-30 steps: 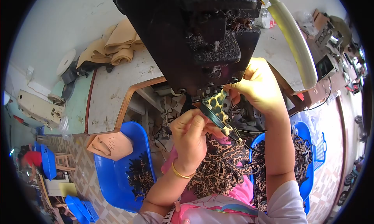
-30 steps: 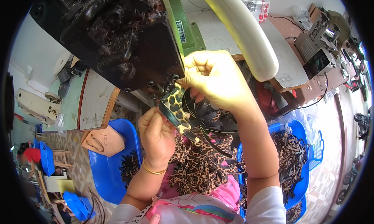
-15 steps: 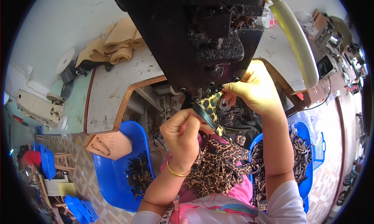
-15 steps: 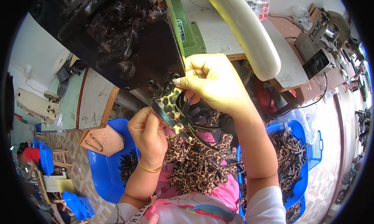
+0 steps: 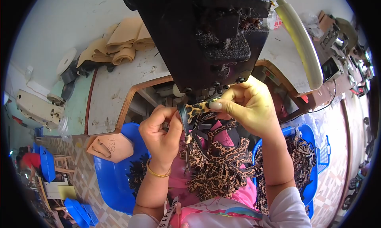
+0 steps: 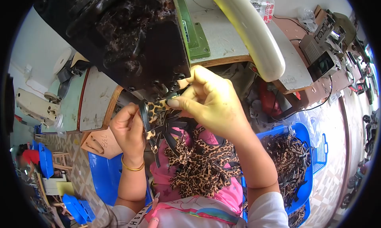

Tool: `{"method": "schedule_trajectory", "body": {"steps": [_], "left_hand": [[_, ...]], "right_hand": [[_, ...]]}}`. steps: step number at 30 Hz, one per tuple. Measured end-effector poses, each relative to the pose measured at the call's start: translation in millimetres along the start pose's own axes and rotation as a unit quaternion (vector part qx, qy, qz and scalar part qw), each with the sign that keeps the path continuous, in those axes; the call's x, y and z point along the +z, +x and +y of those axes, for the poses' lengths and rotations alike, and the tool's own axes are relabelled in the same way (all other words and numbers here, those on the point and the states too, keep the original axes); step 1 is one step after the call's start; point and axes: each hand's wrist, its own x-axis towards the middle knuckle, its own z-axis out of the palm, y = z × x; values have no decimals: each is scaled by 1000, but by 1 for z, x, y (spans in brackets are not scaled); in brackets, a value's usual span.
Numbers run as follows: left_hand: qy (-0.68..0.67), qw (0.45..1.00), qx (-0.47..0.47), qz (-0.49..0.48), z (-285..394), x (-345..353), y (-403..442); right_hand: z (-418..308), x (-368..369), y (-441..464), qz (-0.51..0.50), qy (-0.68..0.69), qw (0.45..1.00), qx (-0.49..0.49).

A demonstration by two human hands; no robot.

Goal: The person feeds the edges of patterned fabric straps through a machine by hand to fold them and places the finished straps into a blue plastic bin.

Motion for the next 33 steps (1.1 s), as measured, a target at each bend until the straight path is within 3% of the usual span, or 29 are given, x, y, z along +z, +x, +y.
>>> {"method": "schedule_trajectory", "body": {"steps": [3,6,7,9,10,11,13,14,17,19,21,23,25,27,28,29,30,31,33], "left_hand": [[-27,994,-105,8,11,-8,-8],[61,994,-30,85,7,-23,-9],[109,988,-25,105,2,-41,-14],[153,971,-67,170,-13,-80,-25],[83,970,-152,171,-16,-106,-36],[108,965,-131,202,-44,-136,-51],[210,922,-251,206,-70,-194,-90],[307,889,-297,165,-89,-227,-116],[495,763,-411,63,-134,-299,-220],[616,678,-383,-117,-178,-359,-318],[655,627,-304,-292,-185,-369,-380],[629,605,-436,-221,-190,-370,-412],[618,593,-493,-155,-186,-364,-415],[629,604,-479,-97,-166,-338,-375],[649,608,-453,-58,-153,-317,-347],[669,609,-424,-20,-141,-297,-315],[663,636,-395,-7,-132,-279,-283],[656,661,-365,6,-127,-266,-253],[614,767,-185,5,-132,-247,-211]], "right_hand": [[4,14,-3,39,-42,998,-15],[9,14,-20,38,-132,988,-67],[1,18,-34,26,-60,996,-53],[-4,21,-60,20,-9,958,-287],[-9,21,-75,28,-28,938,-344],[-28,22,-100,47,-87,926,-365],[-50,25,-130,81,-162,907,-381],[-56,30,-134,102,-144,889,-423],[-74,23,-151,60,-237,910,-336],[-65,24,-147,77,-227,882,-405],[-58,19,-157,68,-313,893,-315],[-39,13,-144,82,-316,893,-308],[0,6,-121,77,-327,901,-276],[55,4,-100,-53,-375,916,-134],[94,-1,-102,-126,-434,882,-132],[121,0,-116,-199,-525,826,-55],[150,0,-129,-239,-555,797,-9],[159,3,-138,-242,-554,796,-34],[158,4,-143,-251,-520,816,-30]]}}
